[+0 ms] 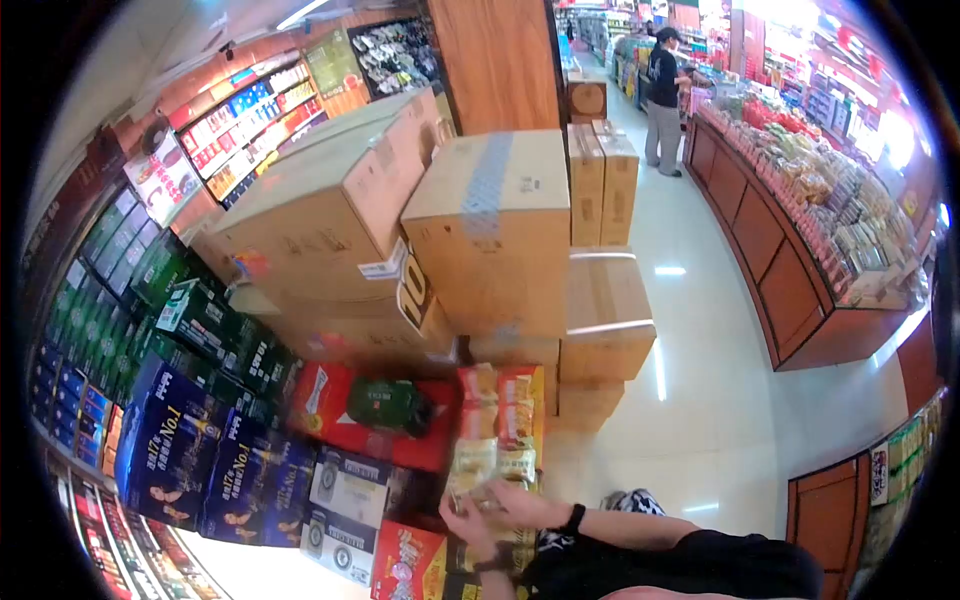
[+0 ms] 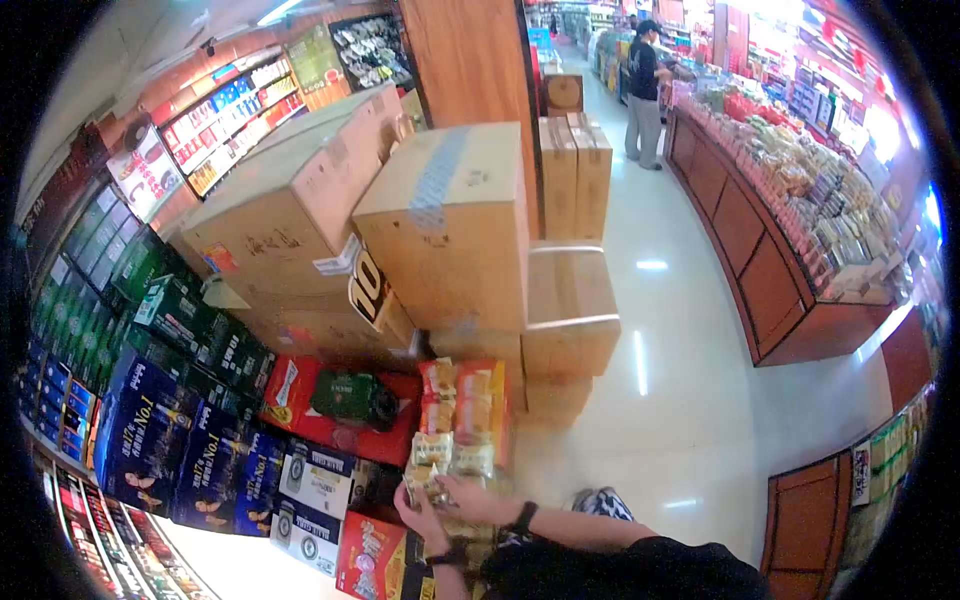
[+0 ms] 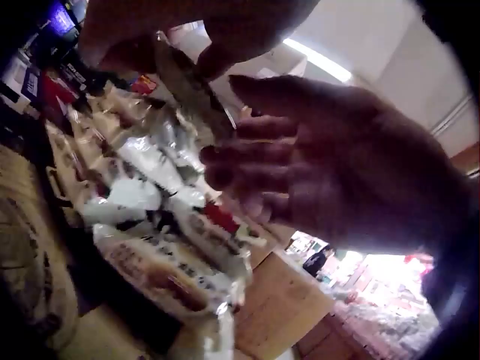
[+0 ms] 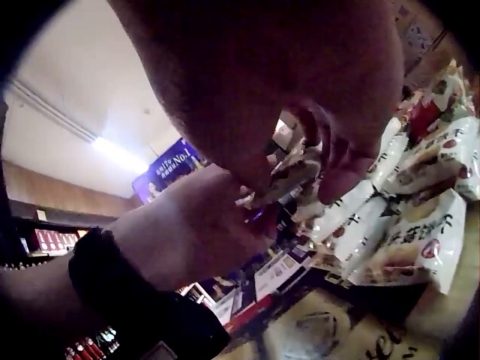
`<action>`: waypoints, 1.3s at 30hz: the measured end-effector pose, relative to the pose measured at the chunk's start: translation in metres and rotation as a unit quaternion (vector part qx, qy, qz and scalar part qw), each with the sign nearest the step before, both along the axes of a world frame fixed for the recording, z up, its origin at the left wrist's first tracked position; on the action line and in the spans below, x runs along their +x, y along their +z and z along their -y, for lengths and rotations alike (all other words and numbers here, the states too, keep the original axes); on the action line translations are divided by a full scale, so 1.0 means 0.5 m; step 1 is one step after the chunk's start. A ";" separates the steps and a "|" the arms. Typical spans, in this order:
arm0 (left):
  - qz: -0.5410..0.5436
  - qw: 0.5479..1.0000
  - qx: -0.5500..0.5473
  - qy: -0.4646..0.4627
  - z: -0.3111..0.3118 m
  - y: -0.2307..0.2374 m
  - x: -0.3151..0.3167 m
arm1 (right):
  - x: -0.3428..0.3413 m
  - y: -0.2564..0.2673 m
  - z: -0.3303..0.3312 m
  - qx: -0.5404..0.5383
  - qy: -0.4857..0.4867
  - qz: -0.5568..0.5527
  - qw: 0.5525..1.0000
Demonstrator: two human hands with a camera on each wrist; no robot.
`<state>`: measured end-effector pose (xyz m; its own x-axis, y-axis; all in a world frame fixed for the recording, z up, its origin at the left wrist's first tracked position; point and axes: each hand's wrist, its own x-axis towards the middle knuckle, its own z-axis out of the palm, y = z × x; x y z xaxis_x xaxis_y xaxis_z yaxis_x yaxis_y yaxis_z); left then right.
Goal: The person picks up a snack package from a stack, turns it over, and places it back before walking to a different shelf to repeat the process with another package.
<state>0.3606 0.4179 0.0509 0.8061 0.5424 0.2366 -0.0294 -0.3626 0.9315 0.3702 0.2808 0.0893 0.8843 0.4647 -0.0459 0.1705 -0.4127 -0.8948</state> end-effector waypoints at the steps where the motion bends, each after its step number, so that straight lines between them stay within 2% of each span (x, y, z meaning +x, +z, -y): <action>1: 0.016 0.997 -0.070 -0.006 0.006 0.009 -0.013 | 0.007 0.003 0.005 -0.003 -0.004 0.018 1.000; 2: 0.015 0.991 -0.129 -0.015 0.008 0.032 -0.024 | 0.003 -0.005 0.008 0.015 0.015 0.094 0.995; 3: 0.008 0.982 -0.187 -0.027 0.012 0.056 -0.036 | -0.004 -0.004 0.014 0.007 0.024 0.109 0.994; 5: -0.023 0.971 -0.237 -0.025 0.024 0.102 -0.060 | -0.028 0.075 0.034 -0.026 0.044 0.023 0.998; 6: -0.057 0.958 -0.281 -0.014 0.031 0.109 -0.070 | -0.037 0.066 0.042 -0.029 0.040 0.019 0.999; 9: -0.073 0.957 -0.273 -0.068 0.049 0.105 -0.105 | -0.094 0.062 0.069 0.010 0.020 0.056 0.998; 10: -0.092 0.978 -0.173 -0.073 0.063 0.120 -0.113 | -0.103 0.089 0.086 0.014 0.000 0.062 0.998; 11: -0.084 0.978 -0.175 -0.078 0.078 0.120 -0.113 | -0.105 0.109 0.109 0.017 -0.022 0.071 0.997; 13: -0.086 0.990 -0.059 -0.096 0.106 0.125 -0.123 | -0.126 0.110 0.153 -0.006 -0.025 0.123 0.992; 14: -0.027 0.974 -0.167 -0.153 0.127 0.136 -0.126 | -0.139 0.119 0.174 0.008 -0.055 0.065 0.996; 15: -0.027 0.973 -0.166 -0.156 0.141 0.137 -0.131 | -0.161 0.147 0.182 0.025 -0.085 0.000 0.996; 17: 0.012 0.950 -0.154 -0.272 0.170 0.134 -0.153 | -0.193 0.182 0.225 0.041 -0.112 0.006 0.993; 18: -0.009 0.918 -0.227 -0.325 0.191 0.178 -0.167 | -0.215 0.181 0.251 0.016 -0.136 0.027 0.990; 19: -0.015 0.916 -0.225 -0.331 0.210 0.175 -0.180 | -0.235 0.183 0.275 -0.010 -0.160 0.050 0.986; 21: 0.022 0.857 -0.272 -0.438 0.250 0.173 -0.204 | -0.281 0.196 0.318 0.008 -0.208 0.081 0.975; 22: 0.007 0.834 -0.277 -0.478 0.268 0.183 -0.221 | -0.306 0.199 0.344 -0.014 -0.227 0.097 0.969; 23: -0.001 0.831 -0.273 -0.484 0.290 0.196 -0.234 | -0.333 0.200 0.368 -0.035 -0.246 0.112 0.962; 26: -0.059 0.746 -0.336 -0.572 0.346 0.224 -0.276 | -0.420 0.201 0.425 -0.042 -0.282 0.168 0.944; 27: -0.052 0.742 -0.330 -0.581 0.374 0.212 -0.284 | -0.442 0.212 0.452 -0.054 -0.291 0.204 0.933; 29: -0.010 0.727 -0.306 -0.614 0.427 0.186 -0.313 | -0.505 0.231 0.494 -0.078 -0.318 0.195 0.924; 31: -0.048 0.716 -0.280 -0.638 0.483 0.205 -0.344 | -0.567 0.240 0.530 -0.061 -0.356 0.276 0.891; 33: 0.022 0.659 -0.308 -0.686 0.549 0.183 -0.381 | -0.641 0.240 0.567 -0.079 -0.392 0.273 0.875; 34: 0.029 0.670 -0.279 -0.687 0.583 0.234 -0.416 | -0.680 0.241 0.582 -0.082 -0.415 0.261 0.868; 35: 0.016 0.662 -0.278 -0.696 0.614 0.245 -0.437 | -0.722 0.242 0.593 -0.085 -0.439 0.246 0.860; 37: 0.050 0.663 -0.149 -0.732 0.669 0.265 -0.477 | -0.797 0.245 0.620 -0.070 -0.459 0.251 0.850; 38: -0.014 0.660 -0.168 -0.732 0.693 0.283 -0.518 | -0.833 0.245 0.629 -0.056 -0.464 0.264 0.844; 39: -0.027 0.646 -0.163 -0.746 0.720 0.281 -0.544 | -0.866 0.244 0.636 -0.055 -0.484 0.255 0.835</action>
